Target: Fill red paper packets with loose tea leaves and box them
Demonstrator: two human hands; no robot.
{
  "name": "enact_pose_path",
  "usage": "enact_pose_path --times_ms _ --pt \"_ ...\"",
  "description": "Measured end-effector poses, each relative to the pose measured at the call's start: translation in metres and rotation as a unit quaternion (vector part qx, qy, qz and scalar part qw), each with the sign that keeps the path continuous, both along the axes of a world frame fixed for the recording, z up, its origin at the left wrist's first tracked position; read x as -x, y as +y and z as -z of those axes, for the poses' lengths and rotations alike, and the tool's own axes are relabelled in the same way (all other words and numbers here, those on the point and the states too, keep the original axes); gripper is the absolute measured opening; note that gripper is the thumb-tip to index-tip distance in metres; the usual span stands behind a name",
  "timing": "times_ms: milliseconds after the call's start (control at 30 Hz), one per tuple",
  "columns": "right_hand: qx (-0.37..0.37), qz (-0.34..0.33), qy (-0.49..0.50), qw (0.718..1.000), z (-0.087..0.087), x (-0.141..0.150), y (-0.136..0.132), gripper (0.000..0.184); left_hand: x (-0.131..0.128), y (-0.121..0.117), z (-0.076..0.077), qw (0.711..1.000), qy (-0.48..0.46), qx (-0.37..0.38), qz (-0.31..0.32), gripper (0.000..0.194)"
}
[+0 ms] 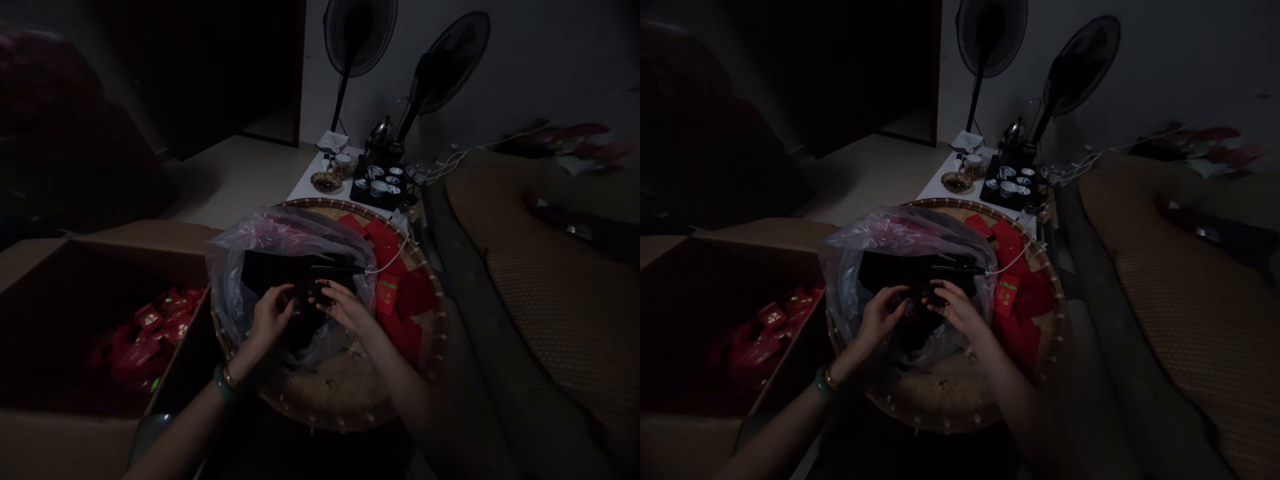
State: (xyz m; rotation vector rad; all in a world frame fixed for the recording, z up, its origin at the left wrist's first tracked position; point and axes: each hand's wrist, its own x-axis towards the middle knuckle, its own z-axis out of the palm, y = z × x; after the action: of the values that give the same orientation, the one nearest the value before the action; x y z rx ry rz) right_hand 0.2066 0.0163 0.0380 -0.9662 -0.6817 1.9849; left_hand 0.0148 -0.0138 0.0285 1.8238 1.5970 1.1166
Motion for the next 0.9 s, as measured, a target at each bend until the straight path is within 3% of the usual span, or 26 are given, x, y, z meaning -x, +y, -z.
enact_pose_path --times_ms 267,533,600,733,900 --pt "-0.054 -0.072 -0.034 0.995 -0.037 0.012 -0.008 0.045 -0.009 0.001 0.000 0.998 -0.046 0.028 -0.031 0.045" --pt "-0.146 -0.069 -0.191 0.968 -0.023 0.033 0.005 0.036 -0.008 -0.003 -0.005 0.998 -0.039 0.048 -0.029 0.044" --pt "-0.195 -0.080 -0.245 0.946 -0.021 0.030 0.009 0.034 -0.007 -0.004 -0.005 0.998 -0.039 0.049 -0.033 0.044" --pt "-0.313 -0.101 -0.367 0.870 -0.022 0.022 0.013 0.029 -0.007 -0.002 -0.002 0.997 -0.045 0.044 -0.033 0.047" --pt "-0.388 -0.177 -0.445 0.787 -0.035 0.020 0.015 0.027 -0.008 0.001 -0.002 0.995 -0.089 0.044 -0.031 0.052"
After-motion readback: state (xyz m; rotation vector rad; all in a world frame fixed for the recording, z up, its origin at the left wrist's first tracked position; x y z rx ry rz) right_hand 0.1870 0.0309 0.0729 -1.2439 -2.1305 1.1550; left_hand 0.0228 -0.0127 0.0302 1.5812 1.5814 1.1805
